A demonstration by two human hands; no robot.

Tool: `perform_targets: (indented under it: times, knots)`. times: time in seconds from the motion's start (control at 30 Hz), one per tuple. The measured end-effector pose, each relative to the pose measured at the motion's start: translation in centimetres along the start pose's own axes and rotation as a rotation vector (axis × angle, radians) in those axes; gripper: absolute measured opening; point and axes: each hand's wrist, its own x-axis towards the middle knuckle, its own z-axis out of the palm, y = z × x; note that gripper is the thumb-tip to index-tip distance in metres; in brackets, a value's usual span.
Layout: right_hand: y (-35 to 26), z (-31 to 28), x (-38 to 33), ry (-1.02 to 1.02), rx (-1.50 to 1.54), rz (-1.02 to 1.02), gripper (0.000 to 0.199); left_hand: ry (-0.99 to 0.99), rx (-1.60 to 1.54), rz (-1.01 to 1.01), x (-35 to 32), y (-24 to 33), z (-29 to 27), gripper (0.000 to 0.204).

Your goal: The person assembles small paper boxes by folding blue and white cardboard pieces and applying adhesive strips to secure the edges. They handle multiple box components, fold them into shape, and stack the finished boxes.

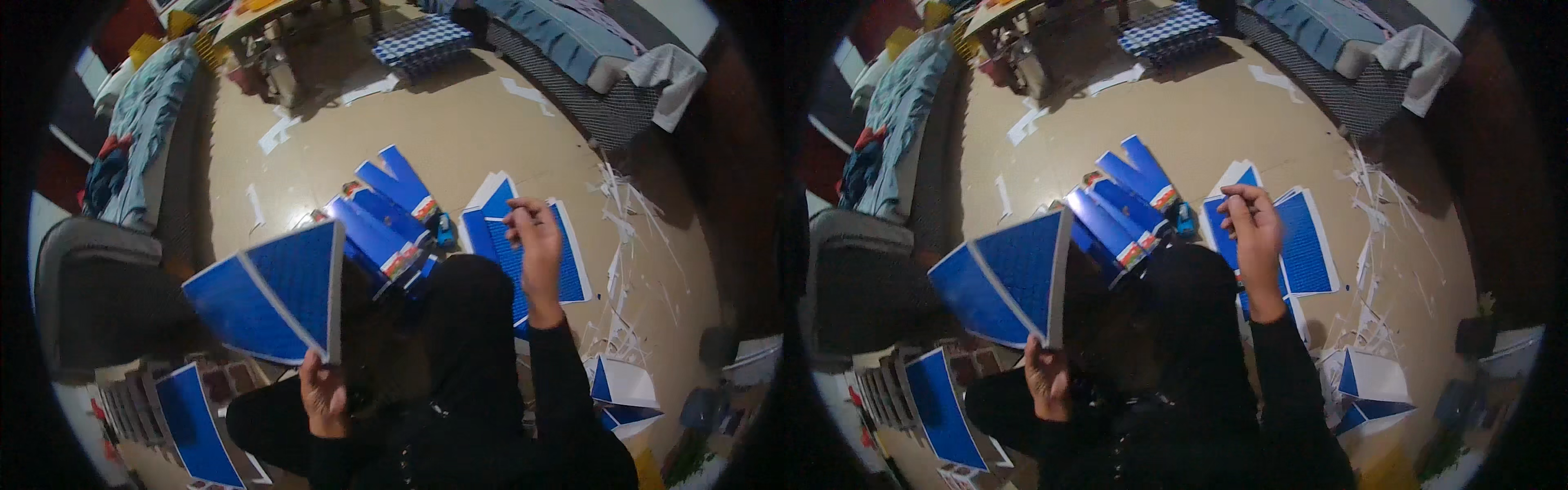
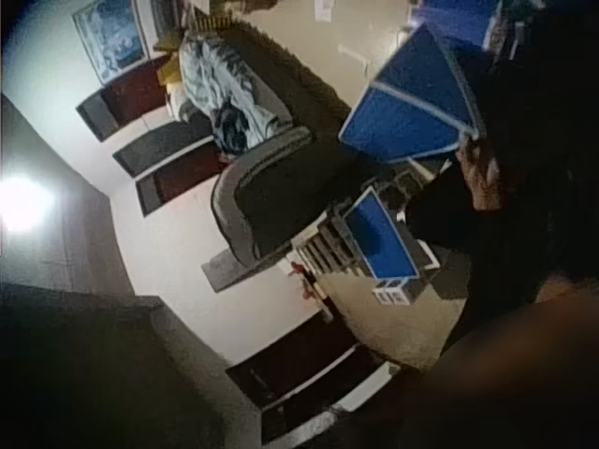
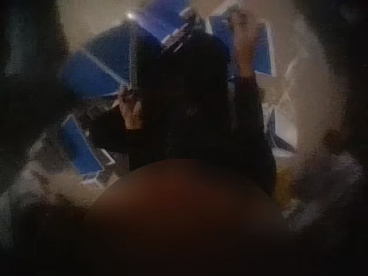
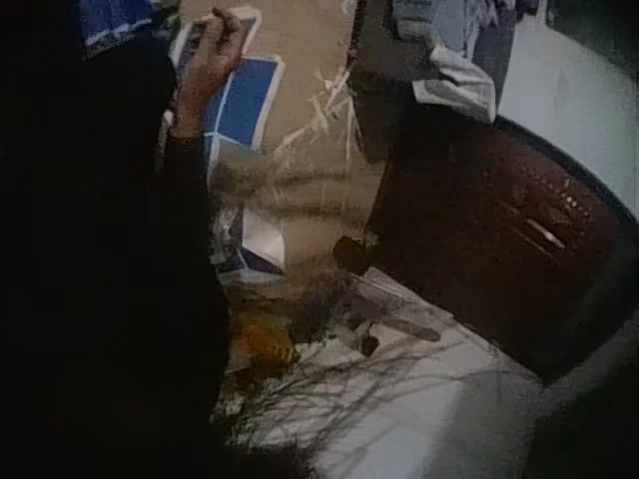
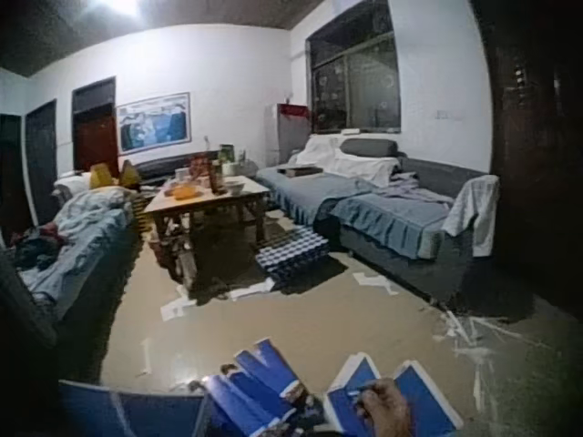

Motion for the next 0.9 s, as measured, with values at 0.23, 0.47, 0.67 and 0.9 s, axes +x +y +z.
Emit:
perform_targets:
  times: [0.23,0.47,0.67,0.9]
  knots:
    - [31.4,-0.3,3.8,-0.328,-0.473,0.198,0.031,-0.216,-0.353,-0.349,-0.5,1.7,-9.2,0.053]
    - [42.3,4.3,5.9,-0.17,-0.602,0.408,0.033,0.331,0.186,-0.026,-4.0,2.4,-12.0,0.059]
    - [41.4,4.8,8.6,-0.239,-0.16,1.069,0.041,0.668,0.27,-0.023,-6.0,2.2,-11.4,0.048]
    - [39.1,4.1,9.2,-0.216,0.174,1.193,0.037,0.307,-0.274,-0.526,-6.1,4.7,-22.4,0.045]
